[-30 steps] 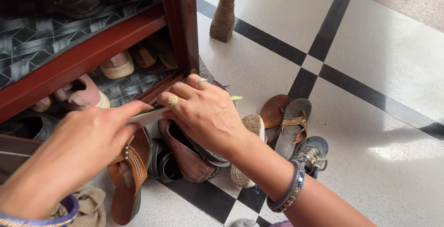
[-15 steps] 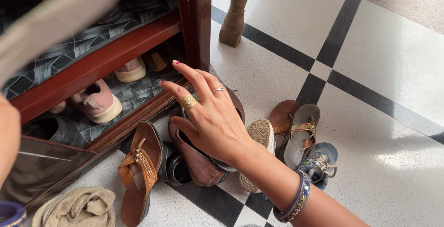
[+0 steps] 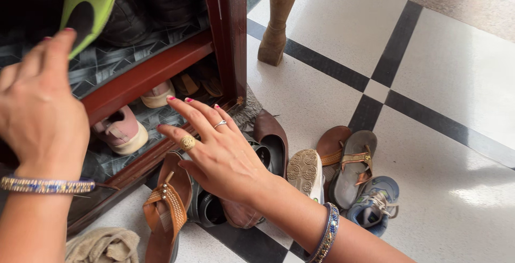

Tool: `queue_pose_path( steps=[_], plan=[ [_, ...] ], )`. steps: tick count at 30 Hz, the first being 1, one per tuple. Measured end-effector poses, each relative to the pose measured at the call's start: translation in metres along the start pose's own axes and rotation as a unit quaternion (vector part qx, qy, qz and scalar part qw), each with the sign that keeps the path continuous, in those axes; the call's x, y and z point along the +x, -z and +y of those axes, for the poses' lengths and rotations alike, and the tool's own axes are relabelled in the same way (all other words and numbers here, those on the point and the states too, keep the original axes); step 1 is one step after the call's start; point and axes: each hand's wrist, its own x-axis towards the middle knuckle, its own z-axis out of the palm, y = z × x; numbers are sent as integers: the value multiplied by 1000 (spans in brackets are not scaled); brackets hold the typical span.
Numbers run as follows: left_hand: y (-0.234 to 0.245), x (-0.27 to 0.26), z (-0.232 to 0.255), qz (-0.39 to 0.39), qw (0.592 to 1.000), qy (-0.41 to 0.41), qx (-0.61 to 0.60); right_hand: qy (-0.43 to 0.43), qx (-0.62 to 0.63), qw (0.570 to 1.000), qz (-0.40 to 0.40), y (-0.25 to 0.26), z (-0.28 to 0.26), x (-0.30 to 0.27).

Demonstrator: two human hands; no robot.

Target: The person sits on the floor and cleans various pairs of shoes using a cloth. They wipe the exterior of sneakers, sandals, and formal shoes, then place them into a wooden shoe cabinet.

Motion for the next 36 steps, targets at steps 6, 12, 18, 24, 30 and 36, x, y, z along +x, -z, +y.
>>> queue_pose_path(
  steps=[6, 12, 18, 24, 30, 36],
  plan=[
    [22, -21, 1, 32, 999, 28, -22, 11, 14, 1000, -11, -3, -10, 11],
    [-4, -26, 0, -38, 999, 3, 30, 24, 34, 999, 22, -11, -10, 27],
    [-27, -15, -1, -40, 999, -1, 10, -5, 82, 994, 67, -32, -6, 65],
    [-31, -18, -3, -53, 998, 5, 40, -59, 114, 985, 114, -58, -10, 91],
    [-30, -27, 2, -82, 995, 49, 30, -149, 52, 979, 127, -71, 2, 94],
    [-37, -22, 21, -93, 995, 15, -28, -133, -118, 980, 94, -80, 18, 100]
  ],
)
